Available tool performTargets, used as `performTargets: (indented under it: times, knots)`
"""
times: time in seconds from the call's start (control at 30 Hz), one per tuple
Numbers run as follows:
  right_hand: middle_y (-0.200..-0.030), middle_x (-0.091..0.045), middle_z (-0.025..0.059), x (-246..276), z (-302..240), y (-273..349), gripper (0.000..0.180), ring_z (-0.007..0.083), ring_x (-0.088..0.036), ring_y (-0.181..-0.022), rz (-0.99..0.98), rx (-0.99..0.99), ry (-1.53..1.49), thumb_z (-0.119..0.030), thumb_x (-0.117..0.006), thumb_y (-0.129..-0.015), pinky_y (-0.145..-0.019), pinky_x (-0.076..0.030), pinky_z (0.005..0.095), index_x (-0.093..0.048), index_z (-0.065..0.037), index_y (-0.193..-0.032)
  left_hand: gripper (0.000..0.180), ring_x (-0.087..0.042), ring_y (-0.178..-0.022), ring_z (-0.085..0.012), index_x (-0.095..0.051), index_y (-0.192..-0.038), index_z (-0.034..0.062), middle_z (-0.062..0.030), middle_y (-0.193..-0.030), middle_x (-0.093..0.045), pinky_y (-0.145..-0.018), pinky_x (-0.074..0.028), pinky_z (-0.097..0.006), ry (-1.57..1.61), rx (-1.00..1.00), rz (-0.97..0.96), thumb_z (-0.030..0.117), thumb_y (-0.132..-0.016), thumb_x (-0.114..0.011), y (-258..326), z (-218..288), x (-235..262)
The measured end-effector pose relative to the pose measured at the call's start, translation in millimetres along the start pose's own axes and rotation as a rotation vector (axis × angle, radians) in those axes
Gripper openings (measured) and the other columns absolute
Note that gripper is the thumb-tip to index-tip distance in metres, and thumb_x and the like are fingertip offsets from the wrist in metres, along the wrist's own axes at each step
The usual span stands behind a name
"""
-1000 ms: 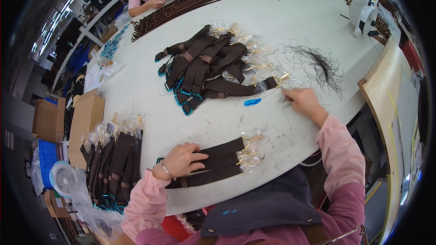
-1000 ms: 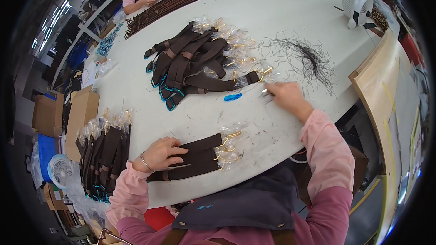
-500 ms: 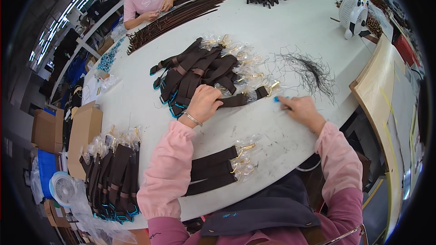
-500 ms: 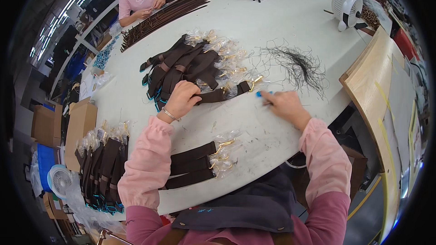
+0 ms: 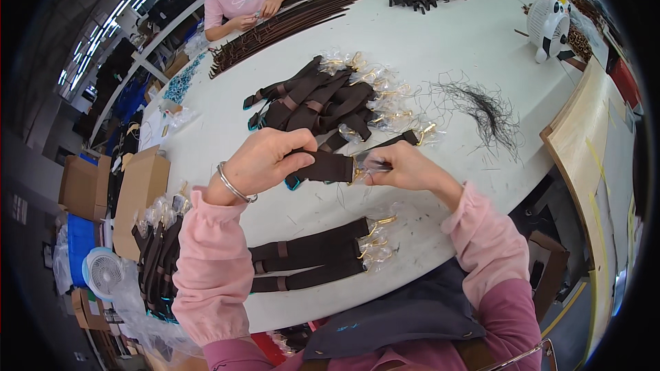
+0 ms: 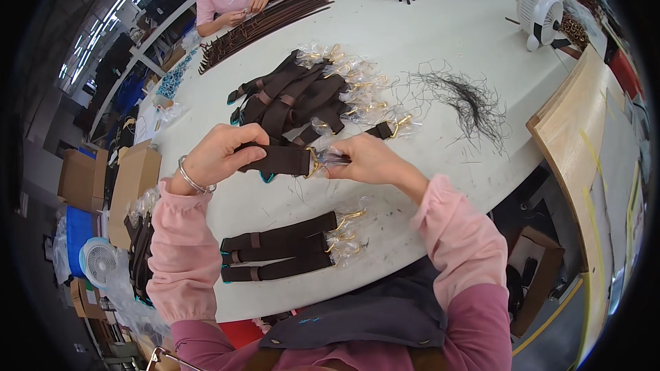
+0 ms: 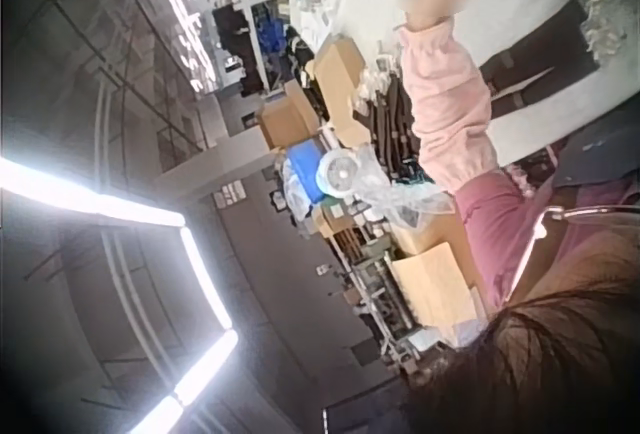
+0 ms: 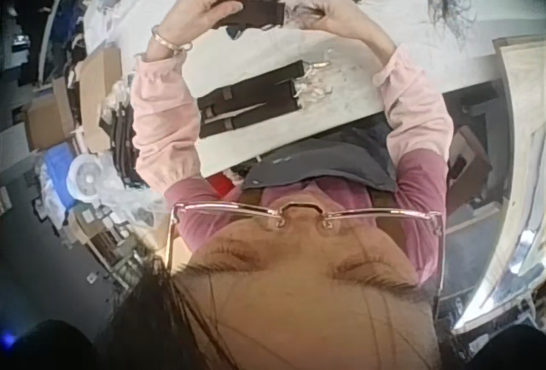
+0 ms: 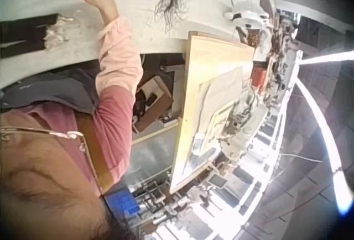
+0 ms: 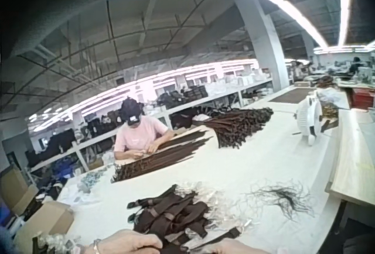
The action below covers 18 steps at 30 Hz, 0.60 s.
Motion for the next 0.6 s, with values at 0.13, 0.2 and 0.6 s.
performTargets:
  times: [0.13,0.2,0.6]
  knots:
    - [-0.065,-0.059,0.0141,25,-3,20,0.028,0.0285,-0.056,-0.063,-0.018,-0.115,0.316,-0.029,-0.067,-0.073,-0.056,-0.041,0.0356,-0.062,-0.002,-0.073,0.015,-0.059,-0.062,-0.0275,-0.053,-0.094,0.0052,-0.0121,-0.073,-0.061,-0.057,-0.044,-0.033,0.010,0.041,0.084,0.014,-0.083,-0.059,21,-62,-57]
    - [-0.066,-0.059,0.0151,29,18,28,0.028,0.0307,-0.057,-0.065,0.005,-0.213,0.402,-0.030,-0.066,-0.073,-0.057,-0.043,0.0377,-0.061,-0.003,-0.072,0.016,-0.060,-0.068,-0.0320,-0.052,-0.094,0.0067,-0.0134,-0.075,-0.062,-0.058,-0.045,-0.037,-0.140,0.028,0.187,0.017,-0.083,-0.059,12,-75,-88]
    - [-0.075,-0.064,0.0146,161,112,98,0.025,0.0336,-0.062,-0.075,0.669,-0.431,0.887,-0.030,-0.060,-0.079,-0.065,-0.048,0.0433,-0.063,-0.005,-0.080,0.037,-0.046,-0.103,-0.0239,-0.054,-0.103,0.0045,-0.0072,-0.108,-0.051,-0.083,-0.035,-0.034,-0.460,-0.050,0.238,0.011,-0.068,-0.065,6,-67,-123]
Point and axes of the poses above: each hand's wrist, its own y-axis away from the middle knuckle, its own x-axis out of the back of the hand, z = x × y, the point moved 10 cm from there along -y, towards the middle knuckle
